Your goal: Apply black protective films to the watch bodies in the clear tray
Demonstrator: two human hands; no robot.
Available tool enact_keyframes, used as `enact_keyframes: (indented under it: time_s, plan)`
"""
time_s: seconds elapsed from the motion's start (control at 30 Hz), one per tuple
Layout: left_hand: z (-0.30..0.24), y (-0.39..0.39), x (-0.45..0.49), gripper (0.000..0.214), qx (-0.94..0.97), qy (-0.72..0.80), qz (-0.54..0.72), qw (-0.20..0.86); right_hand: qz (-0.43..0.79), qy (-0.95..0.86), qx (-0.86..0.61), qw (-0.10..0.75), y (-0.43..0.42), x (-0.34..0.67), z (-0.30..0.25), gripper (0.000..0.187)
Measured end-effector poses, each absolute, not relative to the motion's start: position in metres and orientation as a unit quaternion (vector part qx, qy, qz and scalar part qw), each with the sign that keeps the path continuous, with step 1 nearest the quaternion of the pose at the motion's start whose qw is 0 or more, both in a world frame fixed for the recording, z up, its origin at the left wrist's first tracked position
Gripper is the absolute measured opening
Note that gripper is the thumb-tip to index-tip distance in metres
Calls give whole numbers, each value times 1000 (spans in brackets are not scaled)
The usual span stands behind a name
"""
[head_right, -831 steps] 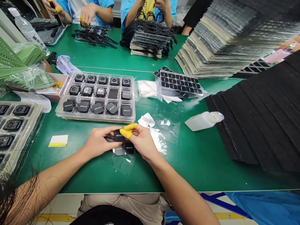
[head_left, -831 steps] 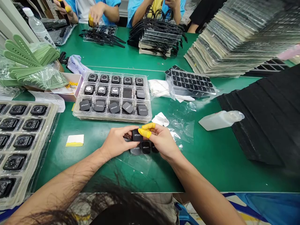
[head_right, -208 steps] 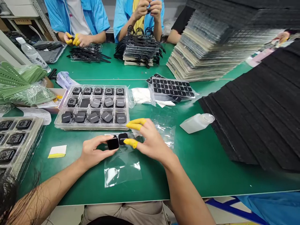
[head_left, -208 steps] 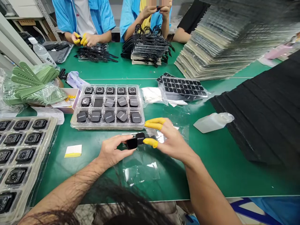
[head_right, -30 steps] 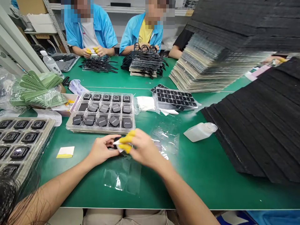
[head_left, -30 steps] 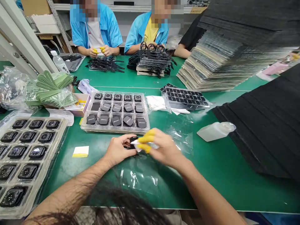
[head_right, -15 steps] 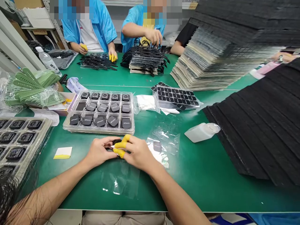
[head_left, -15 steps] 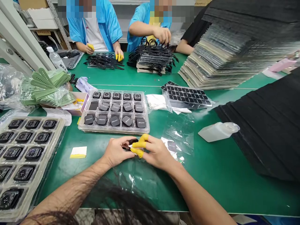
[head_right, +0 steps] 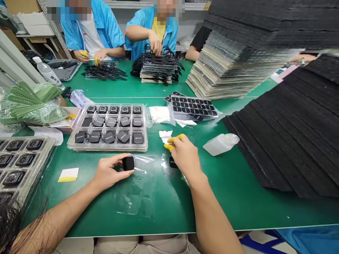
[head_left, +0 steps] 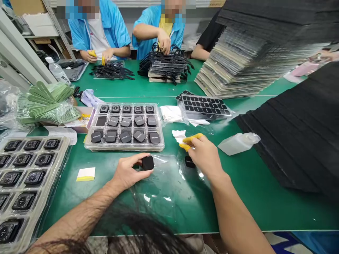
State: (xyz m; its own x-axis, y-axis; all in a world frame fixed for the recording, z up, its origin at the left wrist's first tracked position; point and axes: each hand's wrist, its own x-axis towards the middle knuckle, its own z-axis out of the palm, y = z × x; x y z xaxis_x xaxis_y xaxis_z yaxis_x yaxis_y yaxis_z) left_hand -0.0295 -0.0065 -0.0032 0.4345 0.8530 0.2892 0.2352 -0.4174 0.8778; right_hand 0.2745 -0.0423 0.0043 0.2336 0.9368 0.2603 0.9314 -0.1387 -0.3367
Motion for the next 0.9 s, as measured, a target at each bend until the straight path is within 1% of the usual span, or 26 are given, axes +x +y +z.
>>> enact_keyframes:
  time_s: [0.13, 0.23, 0.3, 0.33, 0.37, 0.4, 0.43, 0.5, 0.53, 0.57, 0.6, 0.63, 0.7, 0.73, 0.8, 0.9]
  plan:
    - [-4, -8, -29, 43, 750, 368, 381, 396, -3, -585, -782, 213, -72, 279, -4, 22]
    - [-2, -10, -28, 43, 750, 368, 377, 401, 31, -538, -799, 266, -92, 276, -10, 19]
    - [-1, -11, -27, 43, 748, 365, 376, 407, 98, -469, -812, 333, -97, 274, -12, 26]
    - [-1, -11, -27, 44, 747, 365, 375, 411, 137, -430, -819, 354, -98, 274, -11, 32]
    - [-1, -11, -27, 44, 745, 364, 376, 414, 166, -398, -831, 352, -99, 274, -10, 37]
    - [-1, -11, -27, 44, 744, 365, 376, 415, 183, -381, -846, 324, -99, 275, -9, 40]
    - [0, -11, -28, 45, 743, 366, 375, 416, 184, -378, -864, 276, -100, 276, -6, 39]
    - [0, -11, -28, 45, 745, 364, 374, 415, 144, -384, -898, 161, -104, 278, -1, 33]
    - [0, -11, -29, 45, 747, 362, 375, 414, 114, -385, -908, 122, -105, 277, 3, 30]
    - [0, -11, -29, 45, 749, 359, 375, 412, 84, -389, -910, 114, -104, 275, 7, 26]
    - [-1, -11, -29, 45, 752, 355, 376, 408, 62, -406, -901, 137, -102, 271, 11, 23]
    - [-2, -11, -29, 45, 756, 350, 380, 402, 52, -444, -875, 185, -98, 264, 16, 19]
    - [-4, -10, -30, 46, 767, 333, 393, 381, 78, -563, -764, 304, -83, 246, 27, 16]
    - [-5, -10, -30, 46, 776, 318, 403, 367, 111, -624, -689, 350, -73, 235, 31, 18]
    - [-7, -9, -31, 46, 792, 282, 431, 327, 195, -695, -583, 374, -53, 215, 38, 24]
    - [-7, -7, -33, 43, 819, 219, 463, 260, 336, -688, -535, 357, -33, 200, 38, 26]
